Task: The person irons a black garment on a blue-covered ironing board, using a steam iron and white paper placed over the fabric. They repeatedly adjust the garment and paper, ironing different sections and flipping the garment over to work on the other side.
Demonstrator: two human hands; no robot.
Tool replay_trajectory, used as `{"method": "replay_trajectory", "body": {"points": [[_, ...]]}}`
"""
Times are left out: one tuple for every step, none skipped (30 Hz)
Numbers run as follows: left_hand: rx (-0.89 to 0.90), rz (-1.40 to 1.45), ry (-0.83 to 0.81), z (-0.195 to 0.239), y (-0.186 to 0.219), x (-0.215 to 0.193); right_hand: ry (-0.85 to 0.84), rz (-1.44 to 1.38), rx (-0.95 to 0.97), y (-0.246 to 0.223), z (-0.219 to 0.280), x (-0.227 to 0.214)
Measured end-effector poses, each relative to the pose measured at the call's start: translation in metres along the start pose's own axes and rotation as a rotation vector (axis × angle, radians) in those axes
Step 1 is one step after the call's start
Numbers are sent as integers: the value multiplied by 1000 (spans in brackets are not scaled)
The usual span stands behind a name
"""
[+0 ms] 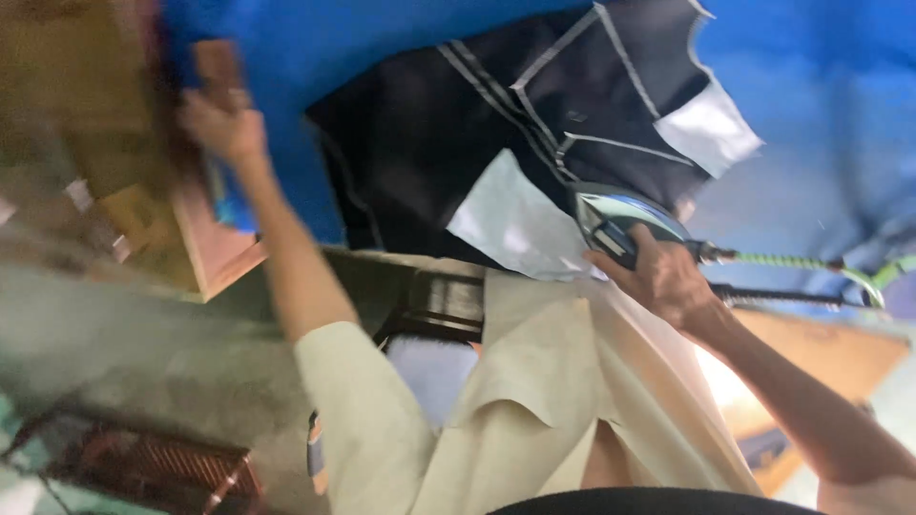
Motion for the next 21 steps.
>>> {"method": "replay_trajectory", "body": {"points": [[-42,-148,-162,-14,-24,47,-75,-55,61,-11,6,-1],[-18,-136,-191,-17,-6,33,-69,-66,99,7,-3,7],[20,84,-264,-20,15,20,0,-28,-13,12,-10,10],[44,302,-332,-26,32,5,68,19,-133,15,-17,11],[54,313,-358,-30,31,23,73,17,-103,27,-21,15],[165,132,-221,-36,30,25,146,35,-255,26,-21,15],[280,-44,-81,-40,33,28,220,54,-406,26,-19,16],[293,-40,-100,-35,38,37,217,50,-383,29,-20,16],[250,-142,-14,-32,40,38,188,36,-389,31,-20,18],[202,-246,80,-29,38,35,159,24,-405,32,-22,20],[209,-244,69,-27,42,39,157,22,-392,31,-21,20],[216,-239,103,-26,43,36,124,39,-320,34,-25,22],[222,-234,137,-24,44,32,92,57,-249,39,-27,25],[227,-236,138,-26,44,33,91,51,-248,40,-28,25],[226,-218,111,-26,42,34,118,25,-346,35,-26,23],[223,-200,85,-27,40,34,148,0,-445,31,-22,21],[228,-203,87,-31,35,37,147,-6,-446,27,-21,22],[258,-112,-1,-32,31,46,107,1,-395,28,-24,22],[286,-20,-88,-32,27,54,67,8,-344,28,-25,23],[274,-28,-75,-25,38,39,64,14,-363,28,-24,24],[301,190,-52,-17,54,21,175,7,-483,20,-18,16]]}}
Point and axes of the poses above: each hand's wrist, its own z-axis away from the middle knuckle, its own x-axis out of the palm, y = z × x, the point moved 8 cm from there along -z, towards the middle knuckle, and after that the axes turned 11 degrees about -z, right-handed, at the moved point
